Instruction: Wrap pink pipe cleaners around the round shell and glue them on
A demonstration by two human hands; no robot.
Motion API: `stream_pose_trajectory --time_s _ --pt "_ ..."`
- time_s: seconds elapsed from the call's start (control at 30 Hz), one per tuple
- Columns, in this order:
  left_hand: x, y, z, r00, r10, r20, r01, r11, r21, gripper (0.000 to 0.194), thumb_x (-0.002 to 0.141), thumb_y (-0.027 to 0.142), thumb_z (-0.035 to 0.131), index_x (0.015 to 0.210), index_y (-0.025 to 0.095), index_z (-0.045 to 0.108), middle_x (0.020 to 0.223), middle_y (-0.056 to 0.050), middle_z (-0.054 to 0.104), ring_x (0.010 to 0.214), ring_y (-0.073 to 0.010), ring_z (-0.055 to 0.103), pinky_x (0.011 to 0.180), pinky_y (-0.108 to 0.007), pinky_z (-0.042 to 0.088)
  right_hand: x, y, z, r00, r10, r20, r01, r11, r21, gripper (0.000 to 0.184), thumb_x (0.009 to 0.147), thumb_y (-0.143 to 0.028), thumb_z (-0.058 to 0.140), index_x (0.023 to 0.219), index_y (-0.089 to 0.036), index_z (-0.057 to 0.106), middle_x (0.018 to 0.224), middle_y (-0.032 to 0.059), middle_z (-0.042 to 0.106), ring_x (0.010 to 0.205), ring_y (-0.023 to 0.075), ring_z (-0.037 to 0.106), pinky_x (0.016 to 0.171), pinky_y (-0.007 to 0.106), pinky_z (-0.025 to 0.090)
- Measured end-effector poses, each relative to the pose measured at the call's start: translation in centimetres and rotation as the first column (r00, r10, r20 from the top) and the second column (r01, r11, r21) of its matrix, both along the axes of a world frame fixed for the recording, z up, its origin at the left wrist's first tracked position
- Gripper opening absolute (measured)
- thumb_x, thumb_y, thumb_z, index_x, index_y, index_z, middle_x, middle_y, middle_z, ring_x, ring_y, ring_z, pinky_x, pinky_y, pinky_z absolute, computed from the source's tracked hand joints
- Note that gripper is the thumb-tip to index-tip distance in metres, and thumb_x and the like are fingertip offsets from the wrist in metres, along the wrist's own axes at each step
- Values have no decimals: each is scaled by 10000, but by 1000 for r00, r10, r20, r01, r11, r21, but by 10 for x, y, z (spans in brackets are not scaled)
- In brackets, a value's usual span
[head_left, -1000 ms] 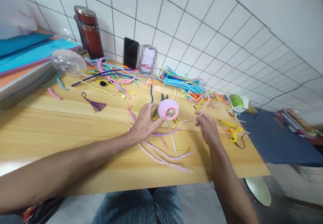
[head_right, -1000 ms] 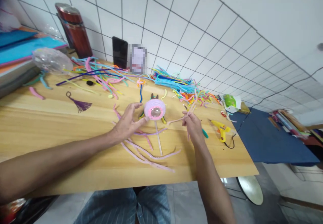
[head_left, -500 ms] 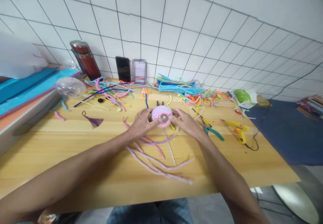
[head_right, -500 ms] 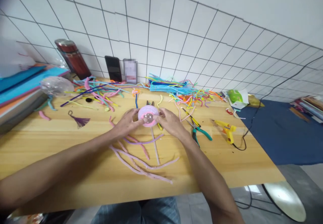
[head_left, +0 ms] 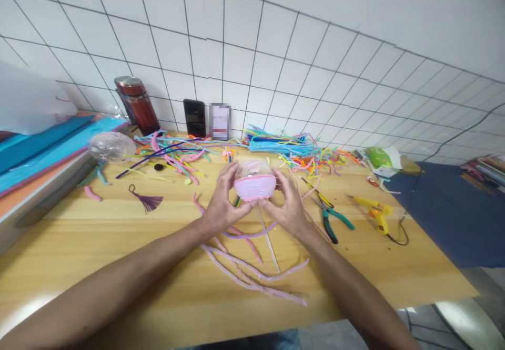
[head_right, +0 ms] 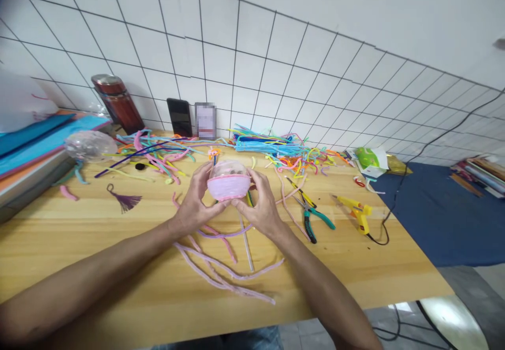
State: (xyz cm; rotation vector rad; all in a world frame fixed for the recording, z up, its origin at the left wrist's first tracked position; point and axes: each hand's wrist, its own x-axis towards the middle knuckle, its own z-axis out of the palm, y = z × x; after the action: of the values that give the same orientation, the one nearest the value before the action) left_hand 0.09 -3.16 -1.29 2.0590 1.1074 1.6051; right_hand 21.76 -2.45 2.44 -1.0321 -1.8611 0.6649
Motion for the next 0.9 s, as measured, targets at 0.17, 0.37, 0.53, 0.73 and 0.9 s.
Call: stream_pose_trajectory --time_s 0.17,0.37,0.53,0.73,0.9 --pt "-4 -1 1 999 -43 2 43 997 -66 909 885 407 821 1609 256 293 1667 -187 363 1615 -347 344 1332 -582 328 -5 2 -11 982 73 -175 -106 976 -189 855 880 -616 762 1566 -245 411 1562 173 550 1384 316 609 1126 476 547" --pt "2 -5 3 998 -54 11 55 995 -84 977 876 387 823 1627 257 212 1613 -185 403 1510 -323 485 1276 -518 431 -7 -3 -22 932 184 -313 -260 940 -223 677 968 -585 665 1533 -276 453 1586 120 571 1444 296 575 1215 475 483" --pt "5 -6 0 1000 -2 -11 2 1000 -15 947 836 354 838 1595 227 285 1567 -187 451 1502 -348 485 1268 -529 430 1 -6 -24 982 128 -142 -152 973 -173 784 956 -605 674 1598 -274 368 1660 145 464 1486 318 513 1218 518 474" --pt "6 -8 0 1000 5 -6 -5 998 -68 958 833 434 866 1576 244 291 1569 -184 444 1484 -335 502 1201 -493 499 8 -5 -27 996 69 -64 -78 986 -151 879 931 -663 675 1631 -249 342 1660 172 451 1483 348 519 1192 514 503" --pt "4 -9 1 993 -91 75 100 988 -115 885 855 503 850 1544 270 345 1582 -168 466 1484 -325 502 1206 -495 475 7 -7 -24 984 43 -172 -67 988 -136 710 973 -683 561 1534 -257 470 1558 127 588 1453 323 554 1239 510 459"
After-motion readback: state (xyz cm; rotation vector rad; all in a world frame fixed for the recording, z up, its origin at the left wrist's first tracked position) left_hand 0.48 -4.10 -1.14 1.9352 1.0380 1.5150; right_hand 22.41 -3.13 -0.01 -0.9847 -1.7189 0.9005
